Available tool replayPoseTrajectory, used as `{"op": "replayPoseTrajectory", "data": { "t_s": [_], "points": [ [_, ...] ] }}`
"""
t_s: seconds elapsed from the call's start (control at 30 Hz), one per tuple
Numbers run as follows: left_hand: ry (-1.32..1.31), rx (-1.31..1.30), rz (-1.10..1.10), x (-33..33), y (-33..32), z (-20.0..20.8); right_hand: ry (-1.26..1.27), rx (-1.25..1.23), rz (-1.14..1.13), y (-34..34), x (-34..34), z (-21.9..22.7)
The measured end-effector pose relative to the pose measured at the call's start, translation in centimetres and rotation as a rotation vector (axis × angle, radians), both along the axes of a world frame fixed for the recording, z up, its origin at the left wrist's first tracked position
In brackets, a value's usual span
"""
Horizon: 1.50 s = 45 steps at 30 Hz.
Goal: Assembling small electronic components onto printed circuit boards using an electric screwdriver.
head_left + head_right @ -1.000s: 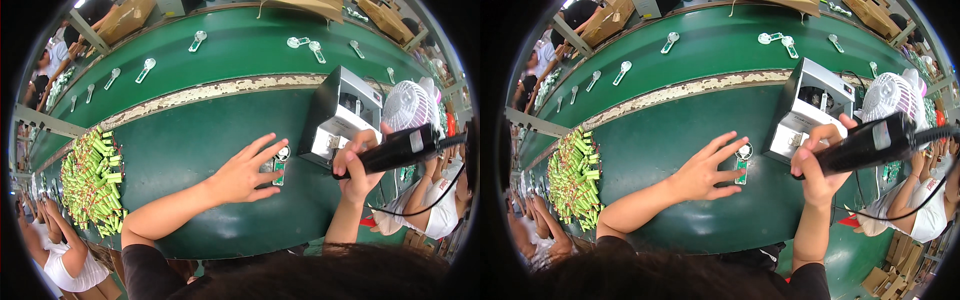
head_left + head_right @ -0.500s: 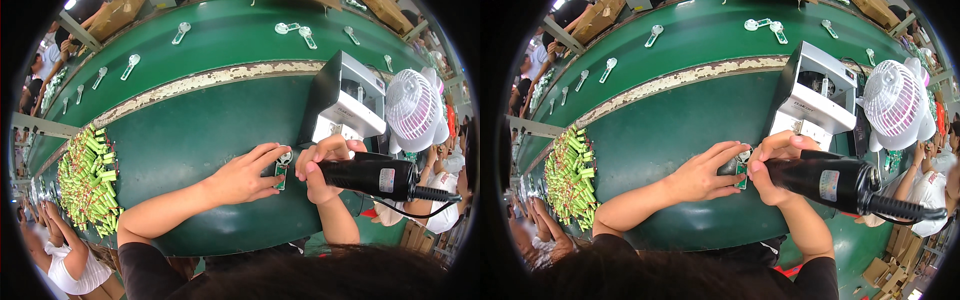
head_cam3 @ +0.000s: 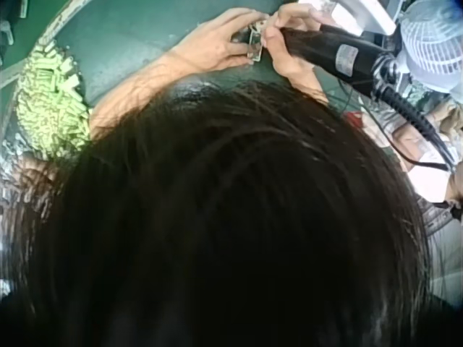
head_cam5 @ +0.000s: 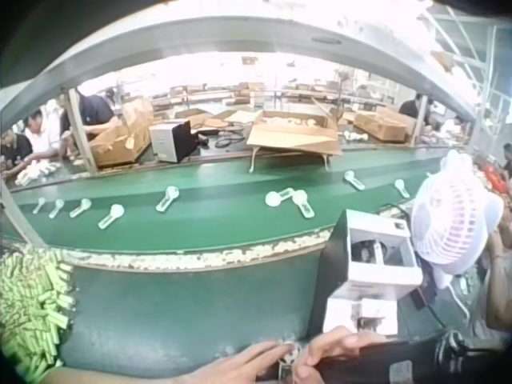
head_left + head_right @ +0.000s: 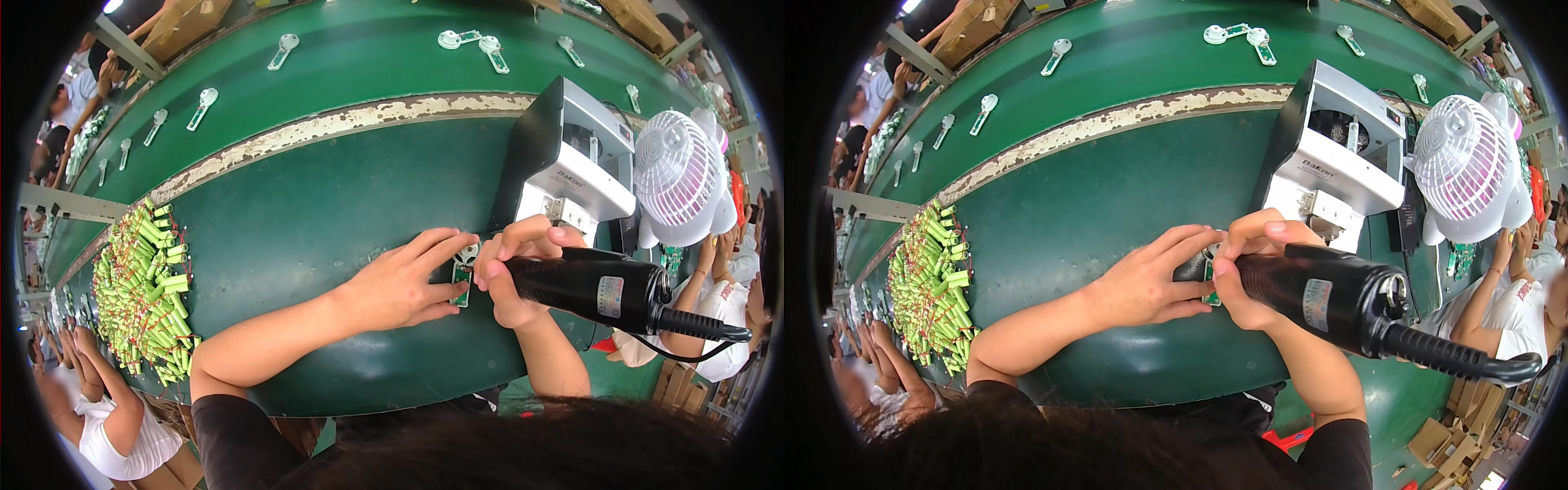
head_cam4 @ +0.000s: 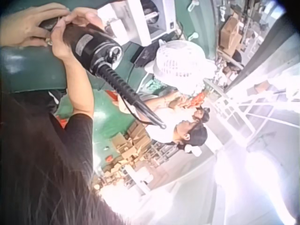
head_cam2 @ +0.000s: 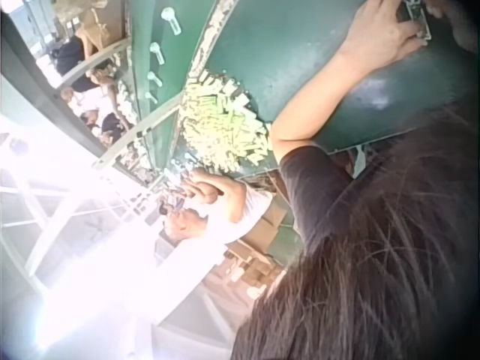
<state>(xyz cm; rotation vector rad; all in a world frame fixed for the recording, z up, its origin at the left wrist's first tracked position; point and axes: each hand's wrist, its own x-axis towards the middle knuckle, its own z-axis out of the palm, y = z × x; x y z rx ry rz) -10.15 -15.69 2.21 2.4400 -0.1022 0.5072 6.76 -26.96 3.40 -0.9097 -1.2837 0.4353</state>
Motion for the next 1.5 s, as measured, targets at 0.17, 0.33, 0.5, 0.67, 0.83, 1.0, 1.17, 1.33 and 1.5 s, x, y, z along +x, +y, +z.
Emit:
{"op": "replayPoseTrajectory", "data": {
  "t_s": [0.17, 0.33, 0.5, 0.67, 0.83, 1.0, 1.17, 1.33, 1.5],
  "points": [
    [-0.009, 0.011, 0.019, -0.1, -0.1, 0.0, -0.079, -0.019, 0.098, 0.6, 0.2, 0.3],
    [-0.001, 0.021, 0.011, -0.2, 0.0, 0.2, -0.087, -0.025, 0.092, 0.7, 0.0, 0.1],
    [-0.009, 0.011, 0.014, -0.1, -0.1, 0.1, -0.084, -0.015, 0.064, 0.8, 0.0, -0.1],
    [0.043, 0.013, 0.069, -0.3, -0.7, 0.9, -0.064, 0.034, 0.01, 0.3, 0.2, 0.0],
    [0.014, 0.07, 0.245, 0.5, 2.6, 2.4, 0.182, 0.039, -0.004, -0.1, -0.9, -0.3],
    [-0.13, 0.248, 0.612, 2.8, 13.1, 0.3, 0.241, -0.099, 0.036, 0.4, -1.8, -1.4],
    [-0.162, 0.305, 0.754, 7.5, 17.7, -0.3, 0.265, -0.095, 0.03, 0.0, -1.4, -1.2],
    [-0.107, 0.255, 0.734, 13.6, 20.8, -2.2, 0.112, -0.138, 0.077, 0.1, -0.9, -1.4],
    [-0.008, 0.253, 0.802, 15.7, 22.9, -4.0, 0.255, -0.084, 0.064, 0.0, -1.5, -1.7]
  ]
}}
